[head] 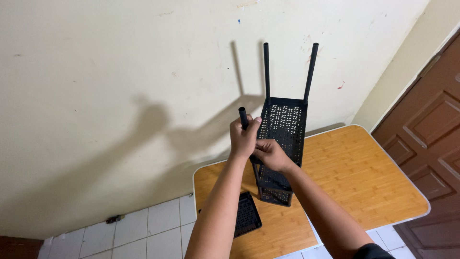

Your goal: The person assembles a black perforated metal shelving unit by inserting vertical support poles into the corners of stacked trays. They repeatedly adjust the poles and trays to ensure alignment and stability.

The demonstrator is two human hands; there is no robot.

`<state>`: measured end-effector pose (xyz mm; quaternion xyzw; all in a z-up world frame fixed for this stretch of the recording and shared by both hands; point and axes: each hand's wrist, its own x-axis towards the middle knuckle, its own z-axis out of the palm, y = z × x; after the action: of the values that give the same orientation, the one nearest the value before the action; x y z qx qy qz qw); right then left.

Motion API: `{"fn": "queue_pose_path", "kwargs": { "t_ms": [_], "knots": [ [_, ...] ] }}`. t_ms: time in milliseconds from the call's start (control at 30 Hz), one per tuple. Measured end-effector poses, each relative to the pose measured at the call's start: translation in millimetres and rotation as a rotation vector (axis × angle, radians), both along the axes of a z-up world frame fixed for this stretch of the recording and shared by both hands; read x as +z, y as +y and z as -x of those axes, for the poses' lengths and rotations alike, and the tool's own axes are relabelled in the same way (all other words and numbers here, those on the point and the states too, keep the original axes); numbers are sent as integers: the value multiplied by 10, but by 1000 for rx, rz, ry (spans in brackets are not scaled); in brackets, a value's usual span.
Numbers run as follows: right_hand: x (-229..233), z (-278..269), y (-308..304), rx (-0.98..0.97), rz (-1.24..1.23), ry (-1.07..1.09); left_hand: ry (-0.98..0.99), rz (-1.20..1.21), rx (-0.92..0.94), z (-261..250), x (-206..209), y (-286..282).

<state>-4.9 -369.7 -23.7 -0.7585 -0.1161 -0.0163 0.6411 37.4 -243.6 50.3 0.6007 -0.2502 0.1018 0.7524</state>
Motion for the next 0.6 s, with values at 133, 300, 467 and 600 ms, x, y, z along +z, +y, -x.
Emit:
{"fn": "queue_pose_path", "kwargs": {
  "t_ms": [133,300,467,600],
  "knots": [
    [50,17,1,-7,19,22,-66,-15,109,83,7,-10],
    [73,15,-30,36,-6,49,-92,-53,114,63,3,-37],
    [69,-41,-75,88,-67,157,-65,-47,37,-10,-12,-31],
    [36,-87,-100,110,-67,193,9,-55,-86,-61,5,4]
  ]
}}
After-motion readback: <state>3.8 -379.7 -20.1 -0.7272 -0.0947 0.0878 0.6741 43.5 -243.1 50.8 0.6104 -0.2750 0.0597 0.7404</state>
